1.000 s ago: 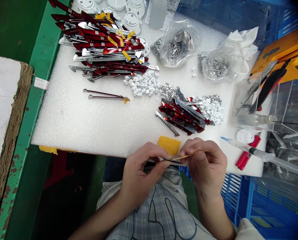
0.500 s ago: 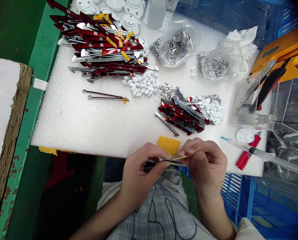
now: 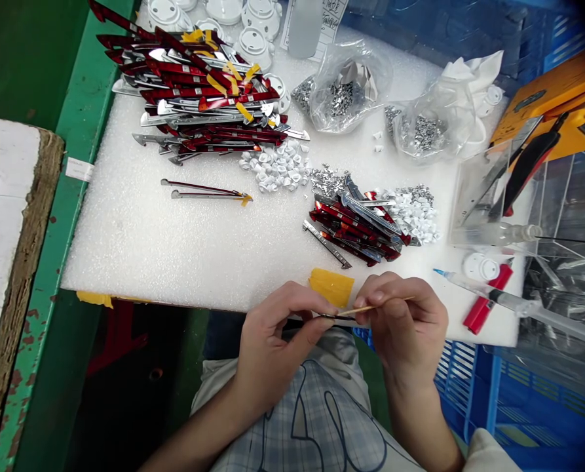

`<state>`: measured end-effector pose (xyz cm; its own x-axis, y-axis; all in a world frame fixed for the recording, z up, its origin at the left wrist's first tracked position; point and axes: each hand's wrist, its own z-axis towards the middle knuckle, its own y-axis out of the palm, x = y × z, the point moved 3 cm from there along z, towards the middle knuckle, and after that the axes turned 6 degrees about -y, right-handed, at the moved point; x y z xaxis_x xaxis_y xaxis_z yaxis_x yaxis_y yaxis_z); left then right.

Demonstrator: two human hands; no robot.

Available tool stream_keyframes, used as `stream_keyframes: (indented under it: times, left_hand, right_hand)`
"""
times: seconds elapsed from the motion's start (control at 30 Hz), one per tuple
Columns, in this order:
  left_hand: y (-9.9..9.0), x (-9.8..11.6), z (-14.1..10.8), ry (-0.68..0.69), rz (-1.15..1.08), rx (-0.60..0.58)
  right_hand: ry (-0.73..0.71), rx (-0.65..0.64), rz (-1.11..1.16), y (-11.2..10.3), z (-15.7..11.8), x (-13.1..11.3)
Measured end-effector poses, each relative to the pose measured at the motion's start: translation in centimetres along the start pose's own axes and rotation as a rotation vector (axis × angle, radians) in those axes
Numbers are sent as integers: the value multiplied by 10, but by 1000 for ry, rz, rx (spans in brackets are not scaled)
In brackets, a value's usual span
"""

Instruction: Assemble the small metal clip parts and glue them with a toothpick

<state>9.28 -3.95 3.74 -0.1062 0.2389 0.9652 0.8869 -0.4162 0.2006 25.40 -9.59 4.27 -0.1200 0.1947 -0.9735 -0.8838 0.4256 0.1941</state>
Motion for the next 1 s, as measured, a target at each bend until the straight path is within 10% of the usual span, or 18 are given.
stream_keyframes:
  times: [0.53, 1.0]
  left_hand:
    - [-1, -1, -1, -17, -15, 9]
    - [0, 0, -1, -46, 4, 31]
  right_hand:
    - [-390, -111, -707, -4, -2, -4]
    - [-123, -72, -87, -4, 2, -2]
